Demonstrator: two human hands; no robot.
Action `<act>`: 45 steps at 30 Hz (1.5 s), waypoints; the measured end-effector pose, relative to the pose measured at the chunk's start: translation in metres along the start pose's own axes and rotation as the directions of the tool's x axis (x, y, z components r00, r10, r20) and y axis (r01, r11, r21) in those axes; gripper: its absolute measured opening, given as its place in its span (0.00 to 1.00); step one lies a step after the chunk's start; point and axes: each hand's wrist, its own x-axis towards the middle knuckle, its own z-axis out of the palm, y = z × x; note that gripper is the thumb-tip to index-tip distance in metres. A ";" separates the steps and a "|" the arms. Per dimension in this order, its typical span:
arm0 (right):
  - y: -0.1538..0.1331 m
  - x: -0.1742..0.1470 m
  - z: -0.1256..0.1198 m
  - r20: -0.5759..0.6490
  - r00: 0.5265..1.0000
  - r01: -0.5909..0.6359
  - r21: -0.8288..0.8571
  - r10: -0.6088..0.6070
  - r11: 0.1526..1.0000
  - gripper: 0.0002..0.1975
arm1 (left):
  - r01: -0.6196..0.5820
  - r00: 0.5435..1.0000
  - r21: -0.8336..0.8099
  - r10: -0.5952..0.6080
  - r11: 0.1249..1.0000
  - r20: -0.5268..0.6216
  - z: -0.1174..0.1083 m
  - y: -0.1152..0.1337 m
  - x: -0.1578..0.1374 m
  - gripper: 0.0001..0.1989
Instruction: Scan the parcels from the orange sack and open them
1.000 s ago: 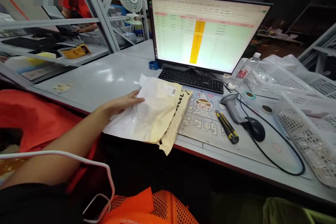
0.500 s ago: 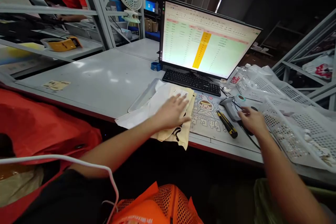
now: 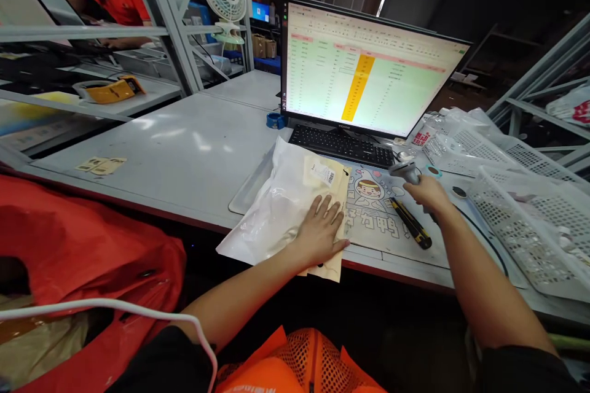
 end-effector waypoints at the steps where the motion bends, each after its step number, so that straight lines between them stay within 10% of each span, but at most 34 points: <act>1: -0.006 -0.008 -0.012 0.068 0.995 0.069 0.087 -0.075 0.994 0.14 | -0.002 1.000 -0.002 0.002 1.000 -0.001 0.001 0.000 0.000 0.39; 8: -0.067 -0.055 -0.051 0.381 0.822 0.300 0.345 -0.424 0.890 0.18 | 0.015 1.000 -0.029 -0.014 0.999 0.023 -0.002 0.002 0.001 0.39; 15: -0.063 -0.052 -0.037 0.225 0.878 0.347 0.310 -0.422 0.885 0.17 | 0.289 0.955 -0.122 -0.295 0.949 -0.033 -0.027 -0.017 -0.012 0.33; 20: -0.033 -0.050 -0.035 0.198 0.933 0.247 0.250 -0.299 0.936 0.18 | 0.445 0.895 -0.122 -0.440 0.887 0.066 -0.039 -0.072 -0.041 0.32; 26: -0.012 -0.054 -0.035 0.188 0.961 0.168 0.191 -0.204 0.967 0.18 | 0.537 0.838 -0.057 -0.540 0.842 -0.077 -0.063 -0.136 -0.076 0.29; 30: -0.005 -0.053 -0.033 0.197 0.960 0.147 0.244 -0.197 0.958 0.19 | 0.183 0.980 -0.089 -0.174 0.979 0.101 -0.064 -0.096 -0.084 0.50; 32: -0.005 -0.053 -0.032 0.191 0.962 0.142 0.258 -0.194 0.956 0.19 | 0.045 0.974 -0.080 -0.026 0.996 0.225 -0.052 -0.063 -0.082 0.60; 36: -0.005 -0.056 -0.033 0.180 0.966 0.135 0.262 -0.186 0.955 0.20 | 0.069 0.977 -0.109 -0.045 0.992 0.207 -0.038 -0.036 -0.075 0.42; 42: 0.012 -0.062 -0.051 0.088 0.980 0.145 0.287 -0.177 0.947 0.18 | 0.124 0.957 -0.726 -0.275 0.677 -0.093 -0.129 -0.074 -0.063 0.16; 45: 0.016 -0.068 -0.065 0.018 0.989 0.135 0.289 -0.147 0.948 0.16 | 0.172 0.895 -0.861 -0.441 0.479 -0.066 -0.197 -0.102 -0.033 0.24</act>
